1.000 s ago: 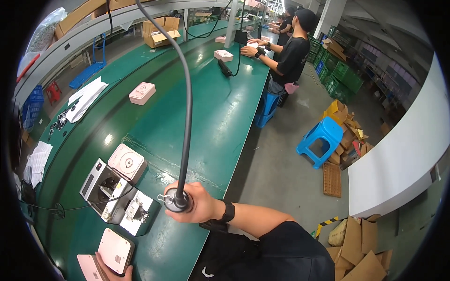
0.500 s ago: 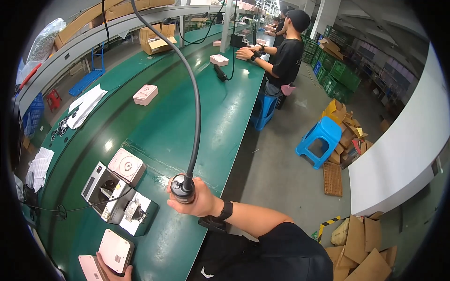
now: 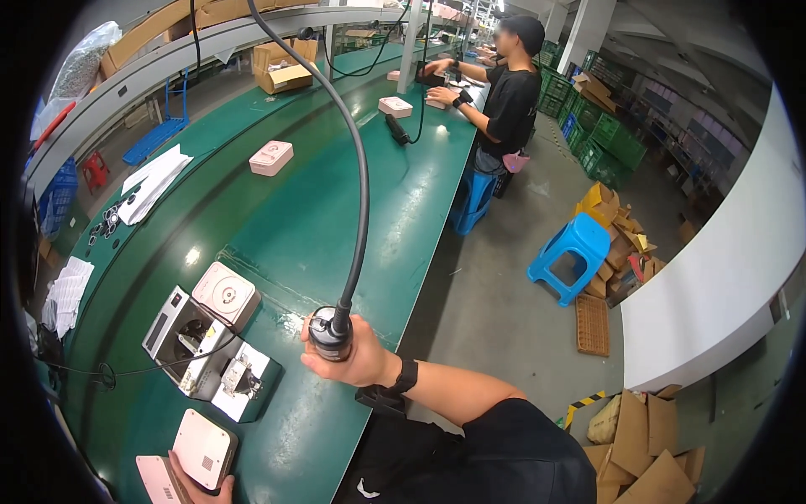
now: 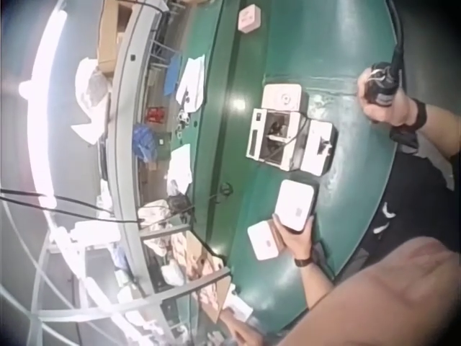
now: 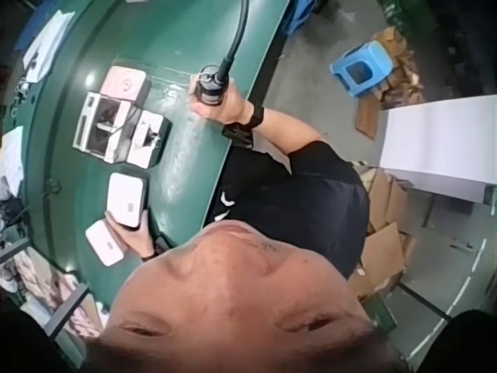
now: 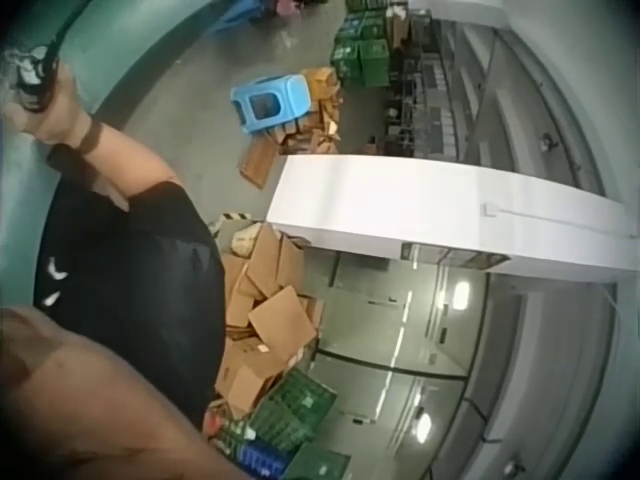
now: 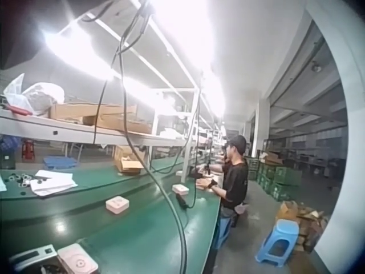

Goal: The person picks up a pink electronic device, places it on the work surface, and uses a power screwdriver to drive screws into its back panel. They then set the device aside and repeat the process with another pink device.

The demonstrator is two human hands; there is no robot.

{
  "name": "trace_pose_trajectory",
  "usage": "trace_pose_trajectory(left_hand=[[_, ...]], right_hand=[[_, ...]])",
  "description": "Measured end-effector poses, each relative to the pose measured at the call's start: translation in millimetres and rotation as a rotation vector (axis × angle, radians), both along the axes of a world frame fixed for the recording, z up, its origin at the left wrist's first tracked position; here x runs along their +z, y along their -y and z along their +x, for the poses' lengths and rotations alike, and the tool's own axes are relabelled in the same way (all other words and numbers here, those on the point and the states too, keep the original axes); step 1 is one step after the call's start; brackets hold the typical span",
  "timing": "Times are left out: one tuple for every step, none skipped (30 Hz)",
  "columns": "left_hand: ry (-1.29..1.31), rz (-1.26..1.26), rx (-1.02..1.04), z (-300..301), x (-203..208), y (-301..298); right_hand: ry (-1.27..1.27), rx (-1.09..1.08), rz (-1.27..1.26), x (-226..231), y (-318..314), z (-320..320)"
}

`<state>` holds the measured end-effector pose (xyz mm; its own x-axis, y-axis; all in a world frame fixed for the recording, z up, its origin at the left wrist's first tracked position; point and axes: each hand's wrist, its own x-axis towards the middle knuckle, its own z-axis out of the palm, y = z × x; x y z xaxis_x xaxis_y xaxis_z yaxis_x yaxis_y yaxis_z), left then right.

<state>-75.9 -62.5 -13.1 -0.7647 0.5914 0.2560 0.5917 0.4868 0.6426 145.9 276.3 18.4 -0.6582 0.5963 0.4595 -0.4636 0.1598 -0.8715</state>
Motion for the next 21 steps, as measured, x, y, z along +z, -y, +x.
trace_pose_trajectory(left_hand=[[0.001,0.002,0.002,1,0,0],[0.009,-0.001,0.001,1,2,-1],[0.016,-0.005,-0.001,2,3,-1],[0.022,-0.008,-0.002,2,5,-1],[0.022,-0.006,0.0,2,5,-1],[0.022,-0.011,0.0,2,5,-2],[0.023,-0.015,0.001,2,6,-2],[0.024,-0.021,-0.001,2,6,-2],[0.023,-0.018,-0.001,3,7,-2],[0.018,-0.027,0.005,4,8,-3],[0.012,-0.036,0.01,4,9,-3],[0.007,-0.044,0.015,4,9,-2],[0.007,-0.035,0.013,4,10,-4],[0.022,-0.034,0.014,4,11,-3],[0.036,-0.033,0.014,3,12,-2],[0.05,-0.032,0.013,3,12,-2],[0.05,-0.024,0.01,4,11,-1],[0.052,-0.029,0.012,4,10,1],[0.055,-0.035,0.015,6,11,2],[0.057,-0.042,0.017,6,11,2],[0.056,-0.042,0.014,6,11,1]], right_hand=[[-0.01,-0.028,0.005,2,1,-2],[-0.021,-0.055,0.01,4,1,-3],[-0.021,-0.053,0.012,4,1,-3],[0.012,-0.037,0.004,3,-1,-2],[0.045,-0.021,-0.004,3,-3,-1],[0.078,-0.005,-0.011,2,-5,0],[0.077,-0.003,-0.007,3,-6,-1],[0.075,-0.011,-0.003,3,-5,-2],[0.072,-0.019,0.002,3,-4,-2],[0.07,-0.026,0.008,3,-4,-3],[0.068,-0.027,0.013,2,-2,-3],[0.068,-0.034,0.026,0,1,-2],[0.07,-0.043,0.043,0,2,0],[0.071,-0.052,0.061,0,1,1],[0.071,-0.055,0.07,1,0,2],[0.066,-0.049,0.038,2,-1,1],[0.061,-0.044,0.006,4,-3,0],[0.054,-0.037,-0.029,4,-3,-1],[0.053,-0.04,-0.025,5,-3,-1],[0.047,-0.041,-0.043,5,-3,-1],[0.041,-0.042,-0.062,5,-4,-1]])
